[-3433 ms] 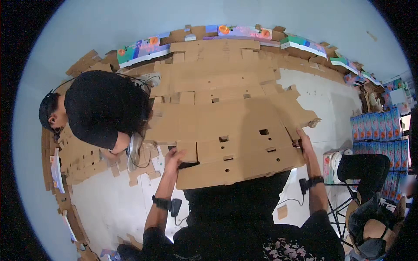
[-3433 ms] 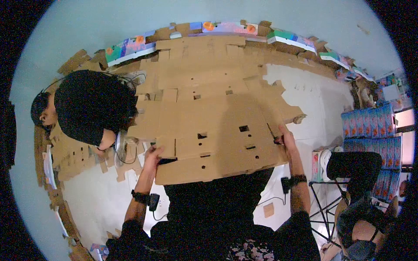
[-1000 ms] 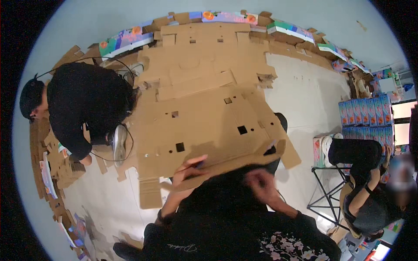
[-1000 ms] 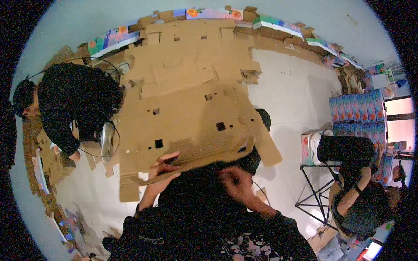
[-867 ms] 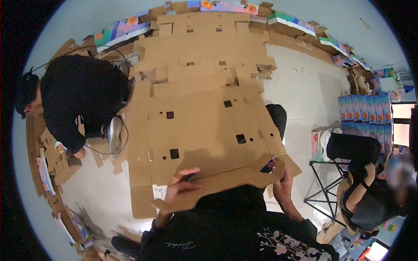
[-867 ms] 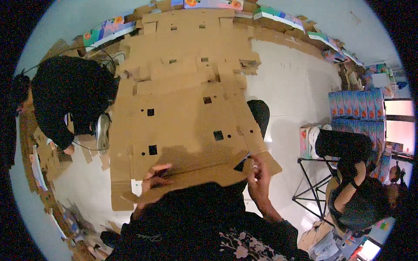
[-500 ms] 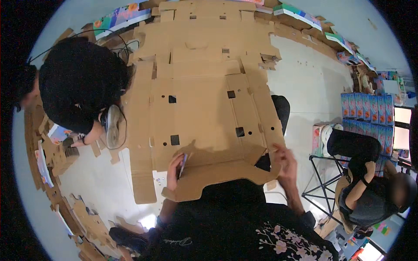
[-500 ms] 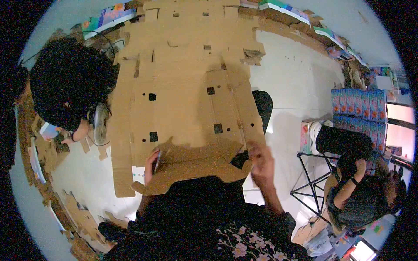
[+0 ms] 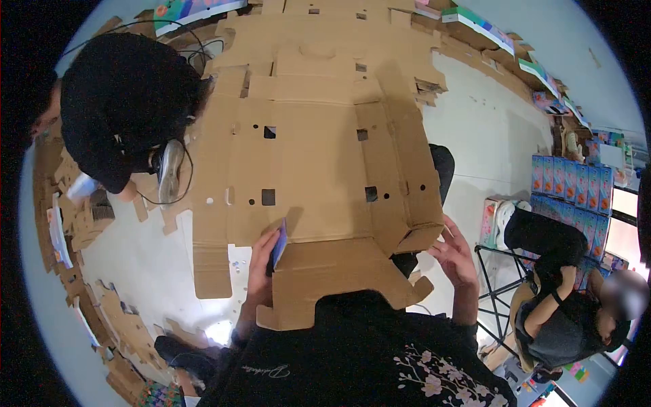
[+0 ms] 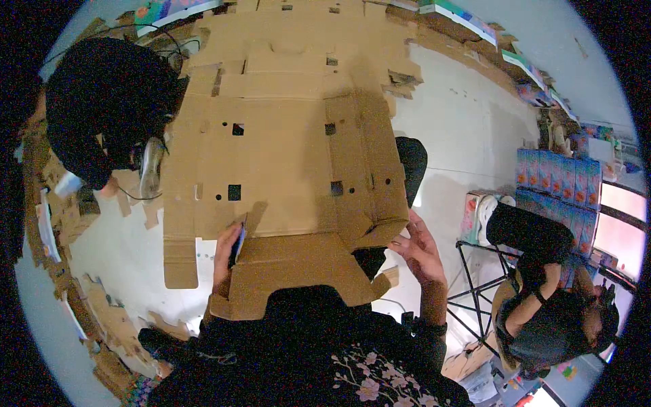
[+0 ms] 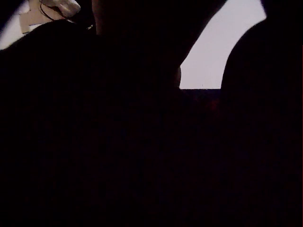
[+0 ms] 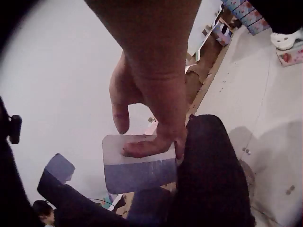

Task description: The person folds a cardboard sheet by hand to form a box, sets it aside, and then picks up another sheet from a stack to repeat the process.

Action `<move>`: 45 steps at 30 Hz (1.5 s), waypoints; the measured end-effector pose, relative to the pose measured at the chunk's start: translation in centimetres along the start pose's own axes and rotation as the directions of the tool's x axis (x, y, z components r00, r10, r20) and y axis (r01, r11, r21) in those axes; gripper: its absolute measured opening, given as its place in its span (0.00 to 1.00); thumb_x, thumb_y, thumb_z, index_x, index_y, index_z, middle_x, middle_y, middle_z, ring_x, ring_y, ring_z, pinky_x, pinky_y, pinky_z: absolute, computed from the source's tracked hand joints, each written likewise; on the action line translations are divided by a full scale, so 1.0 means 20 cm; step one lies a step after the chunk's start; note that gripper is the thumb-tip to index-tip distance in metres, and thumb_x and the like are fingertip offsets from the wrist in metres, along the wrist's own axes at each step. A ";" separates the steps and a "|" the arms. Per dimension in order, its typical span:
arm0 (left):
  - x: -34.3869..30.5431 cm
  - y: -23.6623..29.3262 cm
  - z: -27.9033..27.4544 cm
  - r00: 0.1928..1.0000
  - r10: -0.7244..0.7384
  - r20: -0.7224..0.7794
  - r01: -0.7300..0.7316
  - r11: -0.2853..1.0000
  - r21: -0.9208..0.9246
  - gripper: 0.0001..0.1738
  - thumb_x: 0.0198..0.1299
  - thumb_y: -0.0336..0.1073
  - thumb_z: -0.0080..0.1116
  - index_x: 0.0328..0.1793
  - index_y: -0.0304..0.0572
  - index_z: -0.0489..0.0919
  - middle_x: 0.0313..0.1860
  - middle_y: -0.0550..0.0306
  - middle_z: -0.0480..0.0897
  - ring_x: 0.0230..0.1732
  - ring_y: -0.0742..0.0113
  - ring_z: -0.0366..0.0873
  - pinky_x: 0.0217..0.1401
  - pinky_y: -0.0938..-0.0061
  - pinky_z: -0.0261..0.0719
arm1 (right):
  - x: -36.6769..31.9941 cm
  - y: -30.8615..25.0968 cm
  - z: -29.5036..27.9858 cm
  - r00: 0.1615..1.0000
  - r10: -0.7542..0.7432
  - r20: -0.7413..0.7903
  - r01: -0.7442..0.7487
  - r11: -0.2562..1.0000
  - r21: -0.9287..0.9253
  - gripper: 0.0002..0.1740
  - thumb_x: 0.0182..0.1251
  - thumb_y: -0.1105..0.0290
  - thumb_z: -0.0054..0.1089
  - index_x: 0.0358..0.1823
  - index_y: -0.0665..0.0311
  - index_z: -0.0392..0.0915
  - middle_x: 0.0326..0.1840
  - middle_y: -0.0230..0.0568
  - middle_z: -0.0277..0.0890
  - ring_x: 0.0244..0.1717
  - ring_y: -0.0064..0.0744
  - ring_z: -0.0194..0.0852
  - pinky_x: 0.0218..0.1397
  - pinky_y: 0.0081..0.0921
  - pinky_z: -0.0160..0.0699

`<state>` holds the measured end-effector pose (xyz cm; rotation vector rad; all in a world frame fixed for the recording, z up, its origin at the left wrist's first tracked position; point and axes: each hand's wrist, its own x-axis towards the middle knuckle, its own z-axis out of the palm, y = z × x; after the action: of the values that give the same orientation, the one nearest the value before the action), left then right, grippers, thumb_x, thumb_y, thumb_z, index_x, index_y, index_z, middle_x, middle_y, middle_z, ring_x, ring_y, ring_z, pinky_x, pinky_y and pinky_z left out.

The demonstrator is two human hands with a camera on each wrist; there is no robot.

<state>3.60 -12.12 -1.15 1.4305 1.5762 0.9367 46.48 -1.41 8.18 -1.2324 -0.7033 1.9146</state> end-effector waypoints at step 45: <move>0.60 0.50 -0.34 0.578 0.177 0.797 -0.507 0.843 0.180 0.48 0.44 0.31 0.63 0.80 0.45 0.66 0.82 0.53 0.63 0.84 0.49 0.52 0.83 0.54 0.59 | 0.29 -0.16 0.38 0.648 0.267 0.714 0.751 -0.068 -0.657 0.38 0.52 0.64 0.71 0.68 0.56 0.73 0.81 0.43 0.60 0.72 0.44 0.65 0.71 0.41 0.70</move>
<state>1.04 0.71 9.83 2.1192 0.8433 0.1022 38.89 4.84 10.56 -0.6816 -3.0052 1.1042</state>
